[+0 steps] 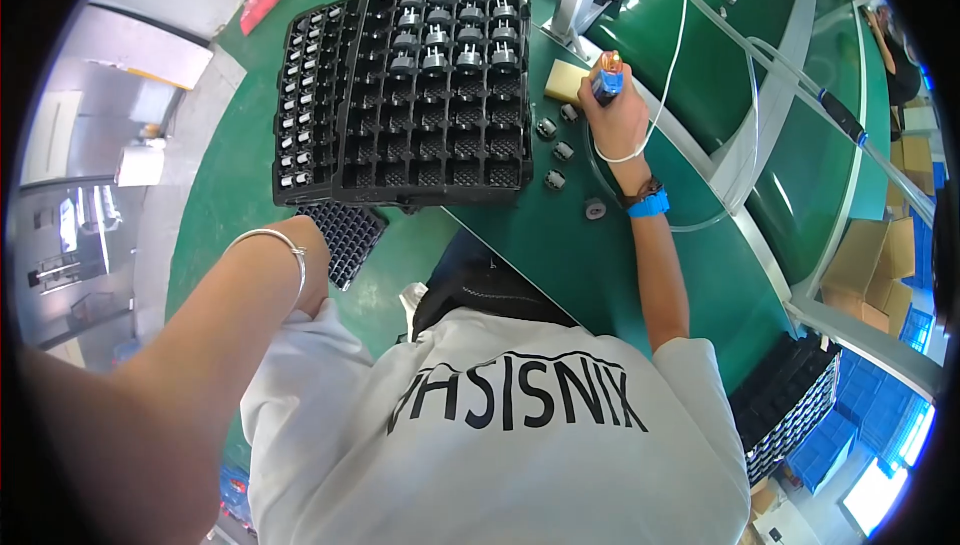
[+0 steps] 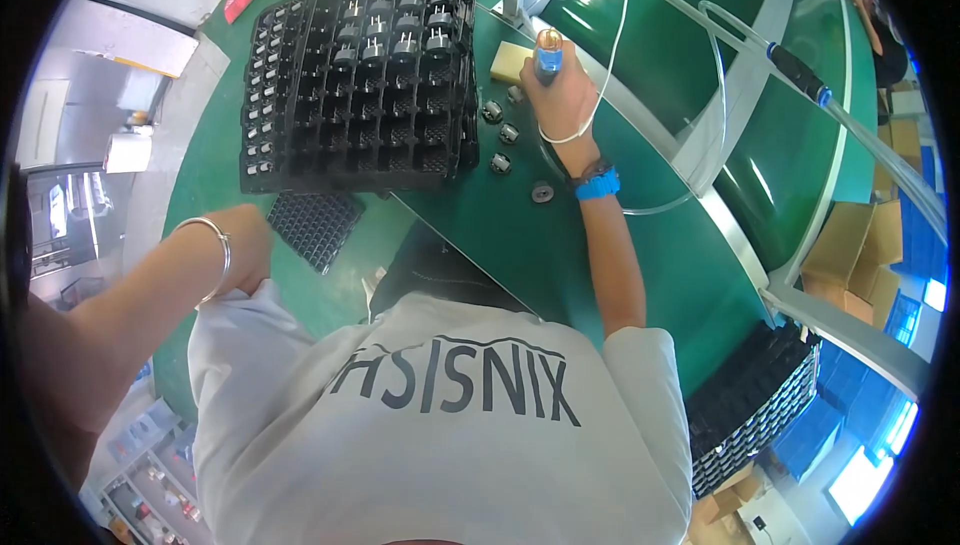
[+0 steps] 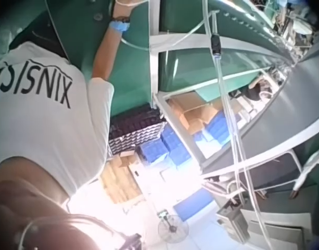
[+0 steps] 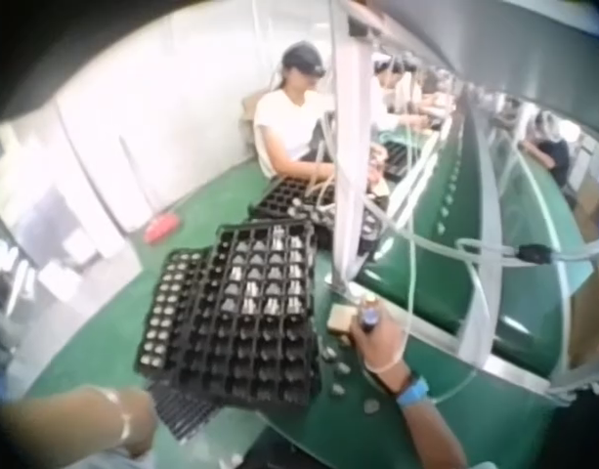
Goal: The person assembles small metal electronic components into a device using a handheld assembly tool.
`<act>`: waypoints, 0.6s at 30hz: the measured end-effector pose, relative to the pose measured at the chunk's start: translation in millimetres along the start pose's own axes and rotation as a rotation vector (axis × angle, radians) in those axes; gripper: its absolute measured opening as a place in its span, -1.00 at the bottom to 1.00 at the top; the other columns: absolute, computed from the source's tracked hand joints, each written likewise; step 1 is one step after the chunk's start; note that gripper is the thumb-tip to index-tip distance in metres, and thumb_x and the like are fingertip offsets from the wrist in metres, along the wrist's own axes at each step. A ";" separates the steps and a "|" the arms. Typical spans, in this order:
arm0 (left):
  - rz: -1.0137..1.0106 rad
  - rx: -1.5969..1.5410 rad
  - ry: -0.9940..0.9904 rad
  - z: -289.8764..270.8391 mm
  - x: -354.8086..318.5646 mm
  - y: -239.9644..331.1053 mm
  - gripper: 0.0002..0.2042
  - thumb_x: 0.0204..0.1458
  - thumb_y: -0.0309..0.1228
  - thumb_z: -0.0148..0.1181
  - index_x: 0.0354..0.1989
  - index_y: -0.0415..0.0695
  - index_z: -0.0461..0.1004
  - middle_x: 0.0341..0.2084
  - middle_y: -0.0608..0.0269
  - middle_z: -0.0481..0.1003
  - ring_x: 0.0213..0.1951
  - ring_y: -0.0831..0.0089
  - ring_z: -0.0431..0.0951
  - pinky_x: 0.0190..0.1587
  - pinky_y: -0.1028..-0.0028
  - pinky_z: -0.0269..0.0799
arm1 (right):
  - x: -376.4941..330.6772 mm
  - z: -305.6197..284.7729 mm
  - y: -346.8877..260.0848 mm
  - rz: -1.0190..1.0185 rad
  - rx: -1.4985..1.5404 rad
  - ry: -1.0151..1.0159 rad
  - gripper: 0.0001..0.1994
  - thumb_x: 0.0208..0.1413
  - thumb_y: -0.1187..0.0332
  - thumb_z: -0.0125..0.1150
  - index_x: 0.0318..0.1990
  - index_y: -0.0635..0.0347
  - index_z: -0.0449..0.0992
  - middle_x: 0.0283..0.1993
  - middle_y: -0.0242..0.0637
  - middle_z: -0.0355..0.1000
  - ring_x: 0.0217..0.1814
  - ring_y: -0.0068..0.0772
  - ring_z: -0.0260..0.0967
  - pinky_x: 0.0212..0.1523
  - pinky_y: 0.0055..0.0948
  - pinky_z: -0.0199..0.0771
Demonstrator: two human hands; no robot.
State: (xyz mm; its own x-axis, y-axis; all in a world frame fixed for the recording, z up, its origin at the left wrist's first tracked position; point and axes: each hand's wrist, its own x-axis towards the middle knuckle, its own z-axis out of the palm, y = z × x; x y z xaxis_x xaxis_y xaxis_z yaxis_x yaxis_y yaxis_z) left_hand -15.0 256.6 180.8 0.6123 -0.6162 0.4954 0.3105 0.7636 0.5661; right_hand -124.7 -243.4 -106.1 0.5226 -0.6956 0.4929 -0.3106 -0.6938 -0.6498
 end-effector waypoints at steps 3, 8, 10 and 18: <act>-0.003 0.007 0.004 7.4 5.0 -11.4 -0.80 -0.07 -0.29 0.06 -0.45 -0.15 0.24 -0.46 0.28 0.16 -0.41 0.47 0.13 -0.38 0.52 0.07 | 1.6 0.9 -0.6 0.008 -0.023 0.000 -0.68 -0.09 0.27 0.24 -0.19 0.18 0.36 -0.53 -0.06 0.39 -0.50 0.03 0.38 -0.51 -0.25 0.36; 0.012 0.033 0.051 -11.5 1.4 27.0 -0.79 -0.08 -0.30 0.06 -0.44 -0.16 0.24 -0.45 0.27 0.16 -0.41 0.47 0.13 -0.37 0.51 0.07 | 6.9 0.5 1.5 0.035 0.001 -0.018 -0.68 -0.09 0.27 0.23 -0.19 0.17 0.36 -0.52 -0.06 0.40 -0.46 0.03 0.38 -0.50 -0.25 0.34; 0.039 0.037 0.094 -28.7 8.9 21.3 -0.79 -0.08 -0.30 0.06 -0.43 -0.17 0.24 -0.45 0.27 0.16 -0.41 0.47 0.13 -0.37 0.51 0.07 | 11.9 8.9 6.2 -0.017 -0.007 -0.012 -0.69 -0.09 0.26 0.23 -0.20 0.16 0.36 -0.52 -0.06 0.40 -0.47 0.03 0.38 -0.50 -0.24 0.34; 0.033 0.028 0.093 -30.5 27.1 4.8 -0.78 -0.09 -0.31 0.06 -0.41 -0.18 0.23 -0.44 0.26 0.15 -0.41 0.46 0.13 -0.36 0.51 0.06 | 7.8 8.4 -0.7 -0.015 -0.009 0.031 -0.67 -0.10 0.22 0.23 -0.20 0.13 0.36 -0.53 -0.04 0.40 -0.48 0.04 0.39 -0.51 -0.20 0.35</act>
State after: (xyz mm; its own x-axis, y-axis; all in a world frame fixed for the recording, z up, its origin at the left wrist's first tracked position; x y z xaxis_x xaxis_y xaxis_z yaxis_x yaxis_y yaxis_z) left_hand 25.3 249.4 176.9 0.6874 -0.5691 0.4513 0.2695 0.7768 0.5692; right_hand -113.8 -246.7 -106.7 0.5024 -0.6906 0.5203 -0.3103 -0.7057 -0.6370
